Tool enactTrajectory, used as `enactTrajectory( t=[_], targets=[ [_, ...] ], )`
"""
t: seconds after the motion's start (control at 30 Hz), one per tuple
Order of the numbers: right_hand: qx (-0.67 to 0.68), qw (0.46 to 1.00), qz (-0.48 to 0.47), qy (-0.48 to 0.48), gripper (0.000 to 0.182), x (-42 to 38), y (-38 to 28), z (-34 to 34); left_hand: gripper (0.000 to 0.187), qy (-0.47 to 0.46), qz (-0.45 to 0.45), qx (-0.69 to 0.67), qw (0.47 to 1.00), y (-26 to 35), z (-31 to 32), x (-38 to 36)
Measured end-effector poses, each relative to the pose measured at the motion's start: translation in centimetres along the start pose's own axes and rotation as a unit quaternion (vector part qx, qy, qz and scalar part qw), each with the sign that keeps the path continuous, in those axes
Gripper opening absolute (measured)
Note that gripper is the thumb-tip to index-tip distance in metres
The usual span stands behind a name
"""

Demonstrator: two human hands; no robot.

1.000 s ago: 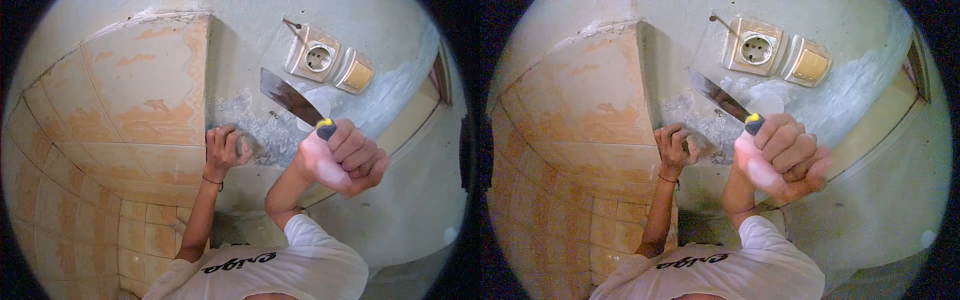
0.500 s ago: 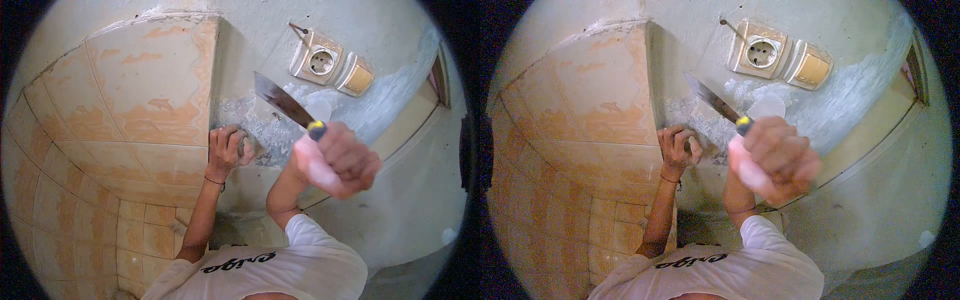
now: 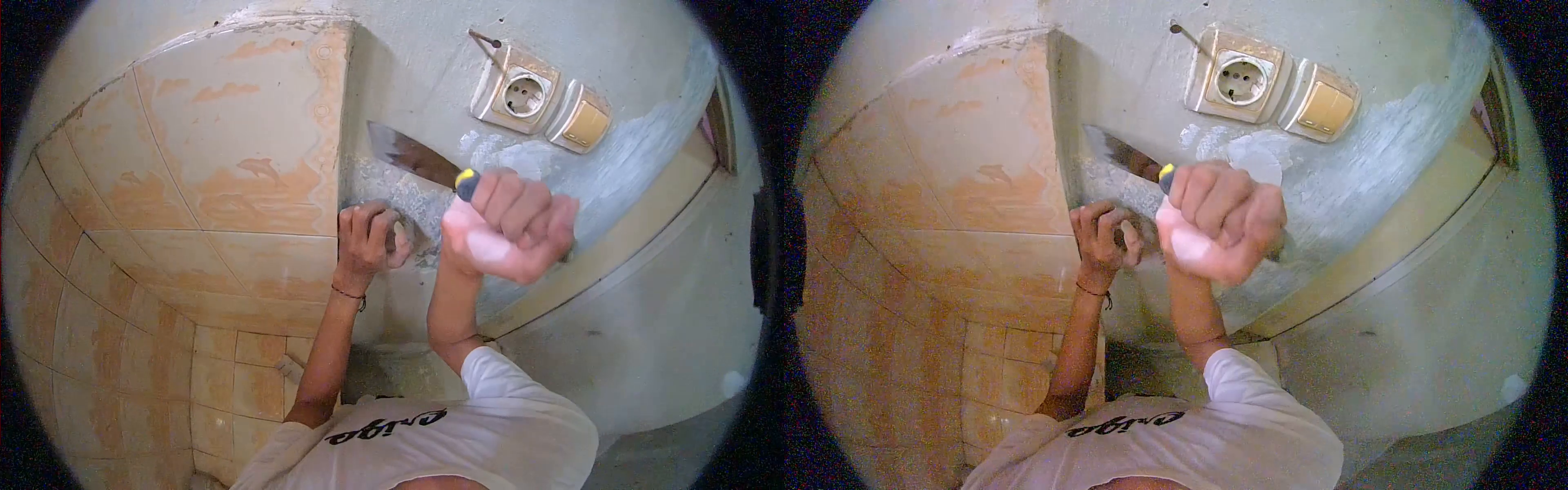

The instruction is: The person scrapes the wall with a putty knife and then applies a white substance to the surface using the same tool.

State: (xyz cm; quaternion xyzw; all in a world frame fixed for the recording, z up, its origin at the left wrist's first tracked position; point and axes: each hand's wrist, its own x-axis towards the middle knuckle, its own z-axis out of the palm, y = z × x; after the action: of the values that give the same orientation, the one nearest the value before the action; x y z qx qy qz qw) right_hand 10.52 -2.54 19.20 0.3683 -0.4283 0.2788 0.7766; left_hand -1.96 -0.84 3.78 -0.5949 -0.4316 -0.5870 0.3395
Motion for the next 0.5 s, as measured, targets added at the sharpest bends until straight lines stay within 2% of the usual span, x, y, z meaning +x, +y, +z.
enactTrajectory(
  t=[0.07,0.1,0.3,0.33,0.4,0.43,0.5],
  targets=[
    [0.017,1.000,-0.001,0.020,0.035,-0.4,1.2,0.0,0.023,0.014,-0.002,-0.002,1.000,-0.2,0.2,0.1],
    [-0.015,0.999,0.049,-0.020,0.034,0.7,-0.7,-0.4,0.023,0.018,-0.002,0.003,1.000,-0.3,0.3,0.3],
    [-0.047,0.995,0.077,-0.035,0.034,-1.2,1.6,-0.4,0.023,0.004,0.006,-0.003,1.000,0.0,-0.1,0.2],
    [-0.046,0.996,0.074,-0.036,0.034,-0.8,1.2,-0.2,0.022,0.011,0.009,0.005,1.000,-0.1,0.0,0.2],
    [0.066,0.998,-0.002,0.015,0.035,0.2,-0.2,0.5,0.022,0.020,0.008,0.016,1.000,-0.3,0.0,0.3],
    [0.065,0.998,0.001,0.016,0.035,0.0,0.1,0.3,0.022,0.012,0.009,0.011,1.000,-0.2,-0.2,0.4],
    [-0.024,0.997,0.055,-0.047,0.038,-0.3,0.8,-0.4,0.021,0.000,0.006,0.004,1.000,-0.1,-0.3,0.3]
  ],
)
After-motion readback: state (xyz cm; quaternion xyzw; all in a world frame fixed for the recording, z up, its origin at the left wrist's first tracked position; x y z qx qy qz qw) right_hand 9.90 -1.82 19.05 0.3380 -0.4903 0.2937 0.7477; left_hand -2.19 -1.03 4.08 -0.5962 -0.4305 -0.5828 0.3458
